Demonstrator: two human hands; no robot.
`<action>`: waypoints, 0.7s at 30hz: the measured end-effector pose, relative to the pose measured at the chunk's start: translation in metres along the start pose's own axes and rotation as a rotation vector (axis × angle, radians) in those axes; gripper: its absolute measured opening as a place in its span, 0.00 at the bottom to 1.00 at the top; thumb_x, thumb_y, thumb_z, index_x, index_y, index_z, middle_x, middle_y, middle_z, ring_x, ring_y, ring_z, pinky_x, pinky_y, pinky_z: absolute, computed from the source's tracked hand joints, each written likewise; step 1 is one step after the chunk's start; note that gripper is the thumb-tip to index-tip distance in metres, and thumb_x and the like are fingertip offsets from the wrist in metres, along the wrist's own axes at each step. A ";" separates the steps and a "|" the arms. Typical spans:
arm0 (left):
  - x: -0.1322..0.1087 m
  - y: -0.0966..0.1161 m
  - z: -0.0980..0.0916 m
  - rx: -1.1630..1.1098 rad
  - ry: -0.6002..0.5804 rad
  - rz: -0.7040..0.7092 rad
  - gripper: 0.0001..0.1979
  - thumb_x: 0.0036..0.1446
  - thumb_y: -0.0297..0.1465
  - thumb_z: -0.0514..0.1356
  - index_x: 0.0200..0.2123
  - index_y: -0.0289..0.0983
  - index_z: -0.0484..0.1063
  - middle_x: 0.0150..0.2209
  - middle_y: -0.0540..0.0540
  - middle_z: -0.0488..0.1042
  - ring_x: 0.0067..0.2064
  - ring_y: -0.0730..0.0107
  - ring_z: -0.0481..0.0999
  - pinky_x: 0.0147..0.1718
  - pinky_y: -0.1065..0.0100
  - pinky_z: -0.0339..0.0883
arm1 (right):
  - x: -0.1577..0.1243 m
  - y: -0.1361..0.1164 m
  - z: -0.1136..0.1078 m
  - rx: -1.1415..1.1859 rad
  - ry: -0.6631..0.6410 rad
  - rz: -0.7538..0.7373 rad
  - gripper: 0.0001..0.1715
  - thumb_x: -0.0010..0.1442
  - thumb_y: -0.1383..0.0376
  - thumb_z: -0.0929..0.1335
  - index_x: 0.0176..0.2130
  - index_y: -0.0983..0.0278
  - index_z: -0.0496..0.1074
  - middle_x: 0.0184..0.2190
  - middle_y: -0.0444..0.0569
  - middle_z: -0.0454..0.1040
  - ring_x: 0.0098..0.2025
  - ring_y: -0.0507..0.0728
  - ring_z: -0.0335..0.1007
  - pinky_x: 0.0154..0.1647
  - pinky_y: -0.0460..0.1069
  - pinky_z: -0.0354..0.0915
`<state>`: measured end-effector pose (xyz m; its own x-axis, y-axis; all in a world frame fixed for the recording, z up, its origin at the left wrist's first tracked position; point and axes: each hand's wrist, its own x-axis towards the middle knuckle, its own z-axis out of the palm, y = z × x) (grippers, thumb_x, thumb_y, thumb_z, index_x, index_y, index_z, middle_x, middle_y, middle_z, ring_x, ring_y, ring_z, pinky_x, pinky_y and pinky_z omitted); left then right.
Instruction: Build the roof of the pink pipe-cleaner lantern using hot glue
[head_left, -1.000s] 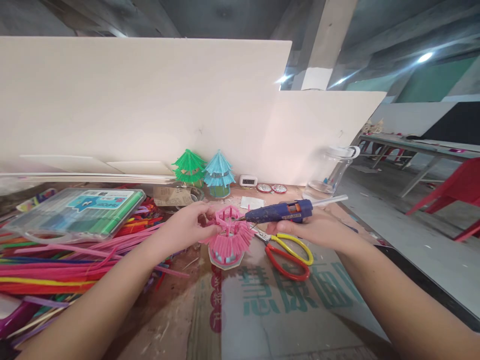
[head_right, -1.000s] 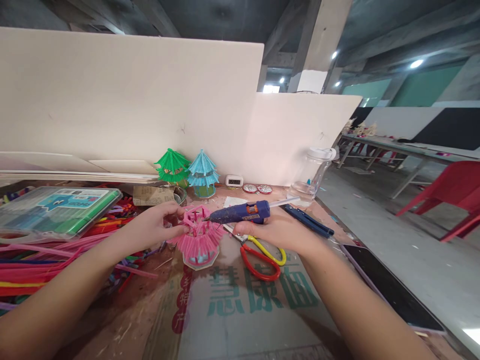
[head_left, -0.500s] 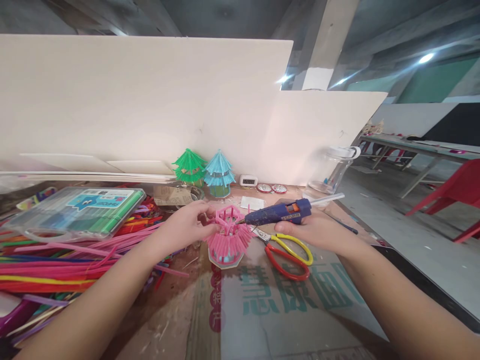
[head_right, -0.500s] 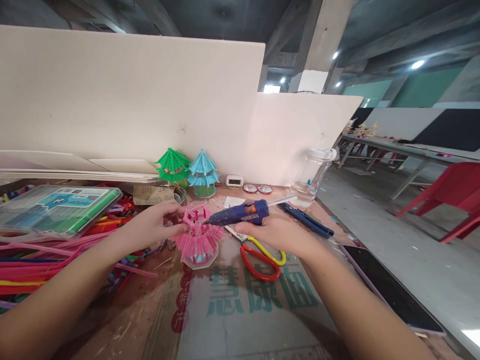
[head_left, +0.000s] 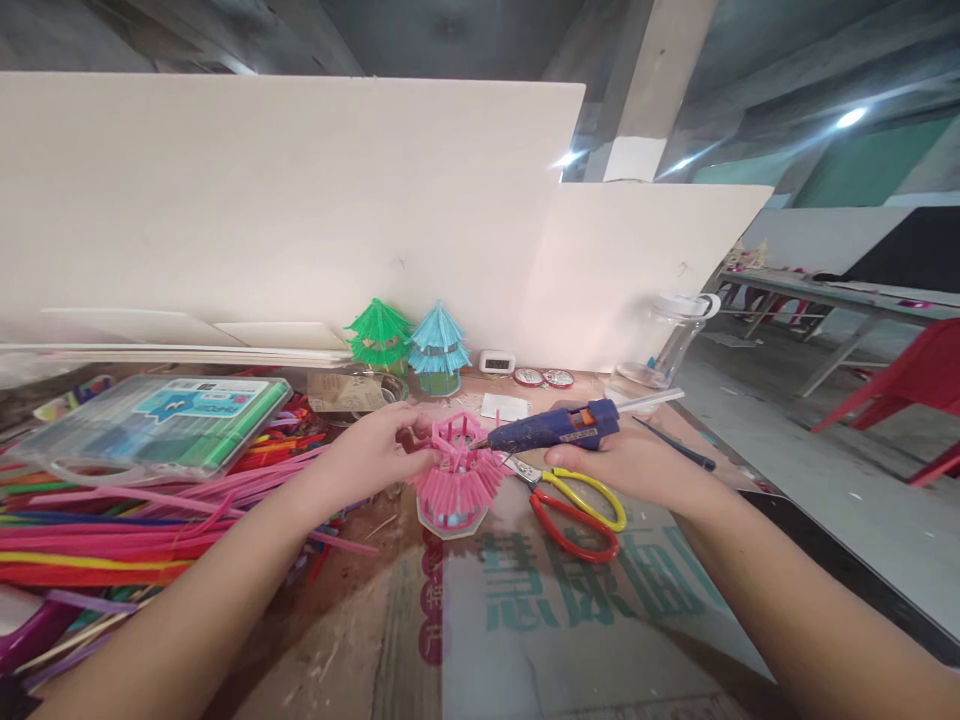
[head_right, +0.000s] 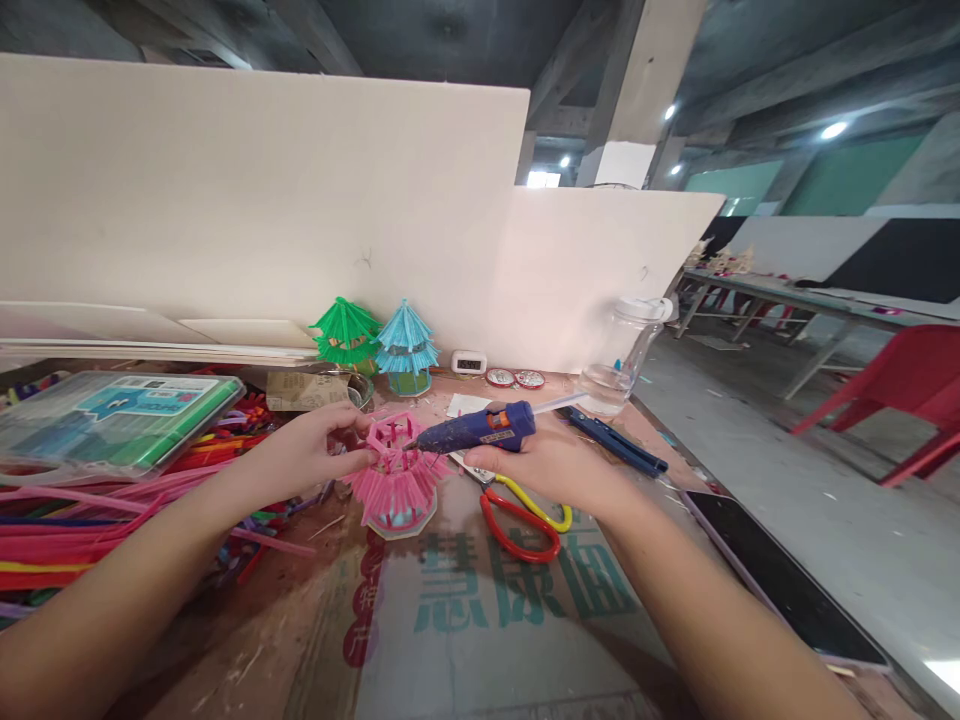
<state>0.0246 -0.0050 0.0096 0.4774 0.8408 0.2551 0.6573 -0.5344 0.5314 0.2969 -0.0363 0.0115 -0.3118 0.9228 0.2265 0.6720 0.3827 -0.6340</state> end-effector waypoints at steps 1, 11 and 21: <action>0.000 -0.001 0.000 0.002 0.000 0.002 0.09 0.50 0.37 0.56 0.30 0.38 0.69 0.28 0.52 0.67 0.31 0.68 0.68 0.31 0.69 0.61 | 0.000 0.000 0.000 -0.001 0.002 0.000 0.23 0.55 0.50 0.65 0.45 0.56 0.78 0.45 0.41 0.81 0.49 0.63 0.77 0.54 0.56 0.71; 0.001 -0.003 0.001 0.047 -0.002 -0.018 0.07 0.50 0.36 0.57 0.28 0.38 0.68 0.28 0.52 0.67 0.31 0.68 0.69 0.32 0.69 0.62 | 0.001 0.001 -0.001 0.039 -0.010 -0.023 0.23 0.54 0.50 0.66 0.45 0.56 0.78 0.45 0.41 0.81 0.49 0.63 0.77 0.54 0.55 0.71; 0.000 -0.001 0.001 -0.014 0.000 0.007 0.08 0.49 0.36 0.57 0.29 0.38 0.70 0.27 0.53 0.67 0.30 0.69 0.68 0.30 0.70 0.60 | 0.000 0.006 -0.002 -0.068 -0.004 0.015 0.24 0.55 0.46 0.66 0.43 0.54 0.80 0.43 0.42 0.81 0.47 0.65 0.77 0.50 0.57 0.72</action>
<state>0.0247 -0.0044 0.0089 0.4816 0.8373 0.2589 0.6460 -0.5388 0.5407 0.3024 -0.0342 0.0096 -0.3043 0.9281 0.2144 0.7206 0.3715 -0.5855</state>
